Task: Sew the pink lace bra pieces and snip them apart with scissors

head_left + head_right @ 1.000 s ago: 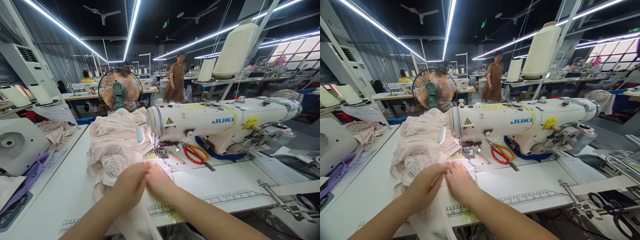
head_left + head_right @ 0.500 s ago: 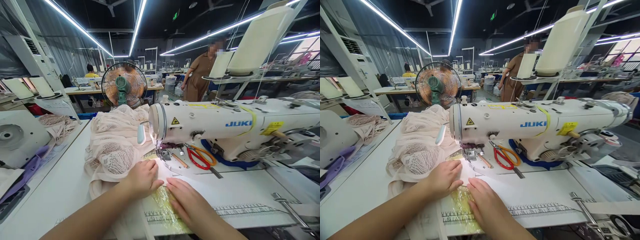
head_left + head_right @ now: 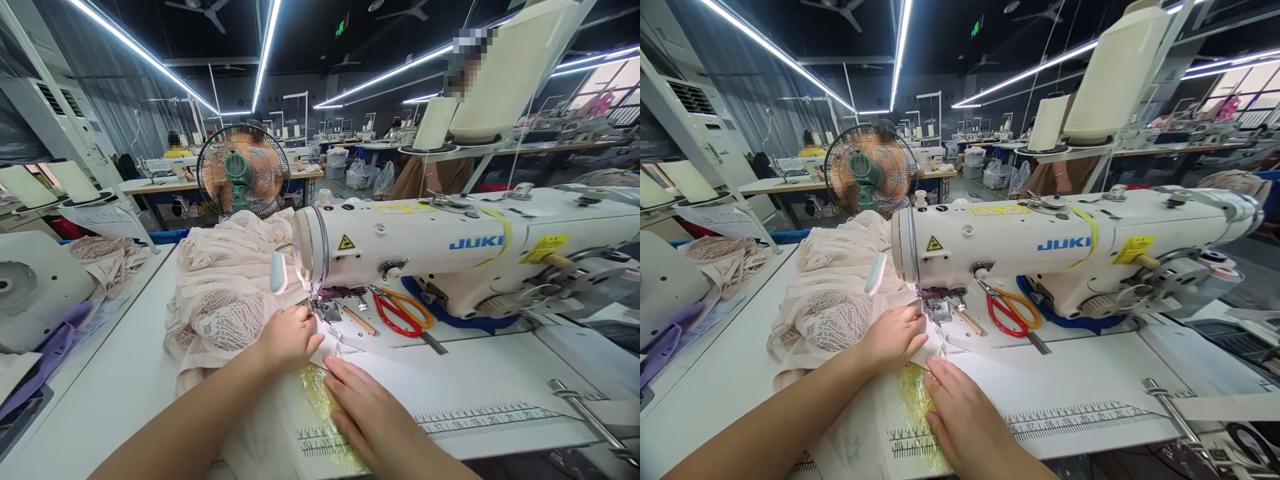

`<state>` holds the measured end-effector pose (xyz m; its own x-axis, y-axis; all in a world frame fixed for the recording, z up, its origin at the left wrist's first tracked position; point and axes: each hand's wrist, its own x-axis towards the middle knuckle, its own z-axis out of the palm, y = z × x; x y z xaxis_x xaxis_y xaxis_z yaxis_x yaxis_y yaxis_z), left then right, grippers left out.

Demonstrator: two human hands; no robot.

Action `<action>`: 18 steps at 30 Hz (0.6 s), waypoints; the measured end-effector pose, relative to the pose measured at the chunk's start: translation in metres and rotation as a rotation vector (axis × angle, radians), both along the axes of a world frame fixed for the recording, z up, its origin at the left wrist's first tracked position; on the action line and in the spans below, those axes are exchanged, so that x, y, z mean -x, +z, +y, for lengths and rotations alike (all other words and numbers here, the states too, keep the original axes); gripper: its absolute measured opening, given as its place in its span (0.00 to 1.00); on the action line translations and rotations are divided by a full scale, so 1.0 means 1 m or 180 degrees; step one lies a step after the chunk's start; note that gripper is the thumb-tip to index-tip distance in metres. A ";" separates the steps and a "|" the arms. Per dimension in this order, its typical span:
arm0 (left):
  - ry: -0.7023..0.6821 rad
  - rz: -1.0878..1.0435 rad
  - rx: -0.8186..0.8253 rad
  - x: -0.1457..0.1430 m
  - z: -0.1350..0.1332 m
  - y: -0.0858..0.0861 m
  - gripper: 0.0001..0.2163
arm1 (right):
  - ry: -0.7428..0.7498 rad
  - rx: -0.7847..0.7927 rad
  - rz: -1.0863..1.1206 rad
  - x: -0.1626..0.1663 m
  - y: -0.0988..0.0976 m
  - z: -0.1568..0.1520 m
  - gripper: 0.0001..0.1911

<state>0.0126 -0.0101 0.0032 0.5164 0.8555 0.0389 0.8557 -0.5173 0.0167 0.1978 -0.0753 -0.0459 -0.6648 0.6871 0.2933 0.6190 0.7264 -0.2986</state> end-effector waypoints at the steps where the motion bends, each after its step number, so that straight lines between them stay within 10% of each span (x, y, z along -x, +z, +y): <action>1: -0.0009 -0.0018 -0.0009 0.001 0.001 -0.001 0.14 | 0.0008 -0.0004 0.0020 0.000 0.000 0.000 0.19; 18: -0.0273 -0.0067 -0.0167 0.004 0.000 -0.015 0.17 | -0.0097 -0.0223 0.0128 0.007 -0.002 -0.001 0.20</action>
<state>0.0086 -0.0098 -0.0115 0.5862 0.8047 0.0939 0.8080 -0.5892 0.0052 0.1910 -0.0767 -0.0483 -0.6305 0.6837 0.3674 0.6297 0.7274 -0.2729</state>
